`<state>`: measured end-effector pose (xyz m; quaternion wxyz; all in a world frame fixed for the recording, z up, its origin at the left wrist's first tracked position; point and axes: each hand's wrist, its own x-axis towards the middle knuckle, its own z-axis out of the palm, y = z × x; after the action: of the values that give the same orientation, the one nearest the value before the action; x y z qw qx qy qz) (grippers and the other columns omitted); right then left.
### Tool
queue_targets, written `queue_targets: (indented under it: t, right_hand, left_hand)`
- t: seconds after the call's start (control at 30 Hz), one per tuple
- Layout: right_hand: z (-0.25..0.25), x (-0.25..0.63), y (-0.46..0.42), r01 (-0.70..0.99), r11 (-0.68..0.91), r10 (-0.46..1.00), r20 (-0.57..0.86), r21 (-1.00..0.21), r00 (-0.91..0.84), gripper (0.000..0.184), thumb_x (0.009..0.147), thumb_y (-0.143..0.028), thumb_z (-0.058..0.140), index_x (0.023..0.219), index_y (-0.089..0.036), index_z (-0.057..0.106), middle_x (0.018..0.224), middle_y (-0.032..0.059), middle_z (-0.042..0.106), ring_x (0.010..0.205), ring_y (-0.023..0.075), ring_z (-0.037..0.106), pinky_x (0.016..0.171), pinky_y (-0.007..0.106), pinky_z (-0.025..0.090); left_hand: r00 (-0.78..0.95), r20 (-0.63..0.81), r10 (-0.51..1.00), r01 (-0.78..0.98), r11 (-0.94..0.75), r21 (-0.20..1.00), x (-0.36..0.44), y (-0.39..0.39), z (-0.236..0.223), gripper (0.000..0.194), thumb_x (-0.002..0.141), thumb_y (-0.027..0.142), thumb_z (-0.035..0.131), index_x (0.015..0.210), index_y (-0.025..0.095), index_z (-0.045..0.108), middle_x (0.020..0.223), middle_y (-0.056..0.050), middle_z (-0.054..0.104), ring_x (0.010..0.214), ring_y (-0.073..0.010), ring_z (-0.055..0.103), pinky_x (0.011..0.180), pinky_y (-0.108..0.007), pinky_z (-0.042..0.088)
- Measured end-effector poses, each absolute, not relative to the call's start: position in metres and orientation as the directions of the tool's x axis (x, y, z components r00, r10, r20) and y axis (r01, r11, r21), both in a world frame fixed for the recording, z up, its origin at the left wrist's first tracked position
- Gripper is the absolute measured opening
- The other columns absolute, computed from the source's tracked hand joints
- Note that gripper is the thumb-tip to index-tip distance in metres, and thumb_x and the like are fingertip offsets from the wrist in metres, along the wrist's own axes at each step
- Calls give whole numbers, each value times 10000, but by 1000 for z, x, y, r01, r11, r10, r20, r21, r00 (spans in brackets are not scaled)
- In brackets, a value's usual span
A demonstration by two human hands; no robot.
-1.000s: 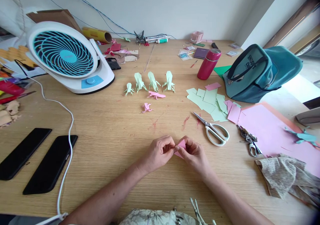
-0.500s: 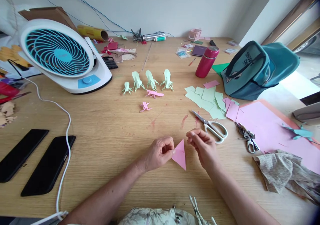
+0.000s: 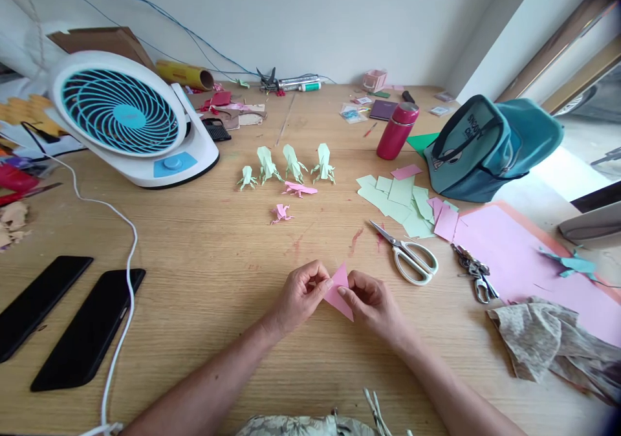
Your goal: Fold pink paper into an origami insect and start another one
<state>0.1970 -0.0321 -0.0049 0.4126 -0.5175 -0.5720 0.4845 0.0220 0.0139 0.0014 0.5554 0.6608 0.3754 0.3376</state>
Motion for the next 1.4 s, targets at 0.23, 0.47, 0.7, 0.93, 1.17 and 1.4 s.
queue_targets:
  t: [0.23,0.47,0.7,0.93,1.17,1.4]
  right_hand:
    - [-6,197,-30,239,47,992,17,-970,-126,465,939,-466,533,591,-193,392,609,-41,367,574,105,340,531,251,260]
    - [-9,198,-27,245,44,997,26,-969,-77,482,934,-510,515,590,-200,379,612,-35,371,580,111,350,536,253,273]
    - [-8,196,-28,286,33,985,-17,-958,-169,469,923,-492,524,589,-194,385,606,-41,360,565,99,324,508,247,231]
    - [-19,193,-25,366,62,992,17,-928,-125,433,916,-463,533,610,-193,388,613,-49,336,580,98,302,521,248,218]
    - [-26,189,-24,375,109,993,81,-920,-89,429,913,-510,514,642,-191,418,632,-44,348,601,107,325,527,242,242]
    - [-27,188,-23,415,155,988,130,-896,-89,440,899,-497,517,611,-206,356,617,-43,325,594,112,303,519,250,215]
  left_hand:
    - [492,25,870,114,-93,989,22,15,-2,264,902,312,548,694,161,489,659,36,436,621,-99,391,585,-220,322]
    - [468,10,884,100,-65,993,23,17,-5,293,899,369,555,702,157,509,658,34,446,627,-99,403,601,-215,334]
    - [362,-13,932,55,-7,998,22,19,-10,323,880,428,545,688,189,442,566,72,347,507,-78,314,496,-195,278]
    - [347,-27,938,-29,40,999,26,26,-18,484,762,631,630,661,187,465,518,84,338,431,-59,272,417,-188,231]
    - [314,-54,948,-81,83,993,26,29,-18,594,670,742,652,637,168,501,471,85,340,423,-52,269,418,-181,227]
    - [304,-83,949,-112,122,986,26,31,-17,610,620,751,688,670,165,529,476,79,378,423,-51,274,405,-176,230]
